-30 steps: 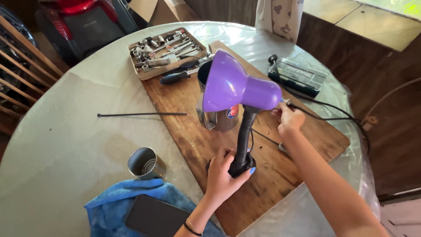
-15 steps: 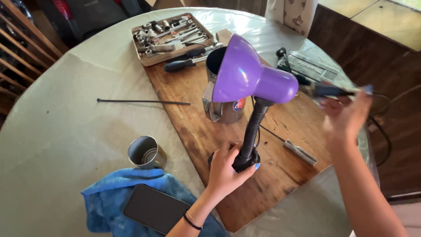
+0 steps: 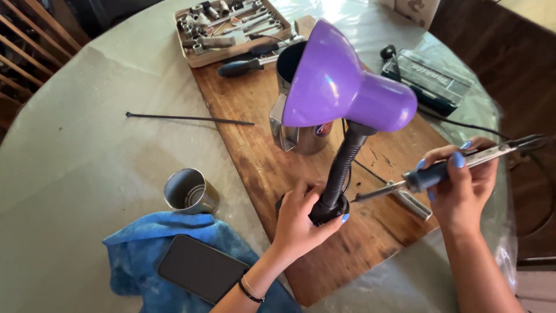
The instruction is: Repairing a purple desk lamp by soldering wires and reassembling the base
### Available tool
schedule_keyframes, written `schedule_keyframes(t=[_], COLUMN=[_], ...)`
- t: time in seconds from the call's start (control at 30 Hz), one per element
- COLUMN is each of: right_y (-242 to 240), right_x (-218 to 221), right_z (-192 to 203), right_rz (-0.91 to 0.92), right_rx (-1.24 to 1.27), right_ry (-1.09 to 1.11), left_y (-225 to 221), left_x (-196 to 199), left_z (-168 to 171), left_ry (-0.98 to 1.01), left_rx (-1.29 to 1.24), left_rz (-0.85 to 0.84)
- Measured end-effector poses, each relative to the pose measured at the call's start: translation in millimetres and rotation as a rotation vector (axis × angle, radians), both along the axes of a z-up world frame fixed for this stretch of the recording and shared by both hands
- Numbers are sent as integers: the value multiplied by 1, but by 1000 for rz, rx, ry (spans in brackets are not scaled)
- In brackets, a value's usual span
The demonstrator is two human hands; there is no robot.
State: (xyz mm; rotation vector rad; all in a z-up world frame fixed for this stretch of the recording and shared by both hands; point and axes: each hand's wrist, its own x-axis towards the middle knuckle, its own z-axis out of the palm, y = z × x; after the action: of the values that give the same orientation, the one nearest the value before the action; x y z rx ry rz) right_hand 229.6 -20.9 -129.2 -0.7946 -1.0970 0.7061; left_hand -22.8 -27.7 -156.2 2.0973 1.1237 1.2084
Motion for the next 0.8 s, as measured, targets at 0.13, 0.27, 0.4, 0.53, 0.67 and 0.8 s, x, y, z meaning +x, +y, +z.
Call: schedule_keyframes(t=[0.13,0.27,0.4,0.53,0.67,0.8], right_y=[-5,-4,-5,-5,-5,-4], right_x=[-13,-14,-13,-13,-12,-6], right_z=[6,5,5,4,2,-4], right_rz=[22,18,2,23,23,31], right_rx=[-11,1,-14,-3,12,22], right_ry=[-87,-110,-110,-127,-127,-71], left_y=[0,0,-1,-1,-1,-1], left_x=[0,-1,0,-1,-1,-1], left_z=[3,1,-3,-2,-1,-2], left_ry=[-1,-5,21,10,12,13], left_rx=[-16,-6,-32,-41,-39,-41], left_rz=[6,-5,12,-7,-3,-6])
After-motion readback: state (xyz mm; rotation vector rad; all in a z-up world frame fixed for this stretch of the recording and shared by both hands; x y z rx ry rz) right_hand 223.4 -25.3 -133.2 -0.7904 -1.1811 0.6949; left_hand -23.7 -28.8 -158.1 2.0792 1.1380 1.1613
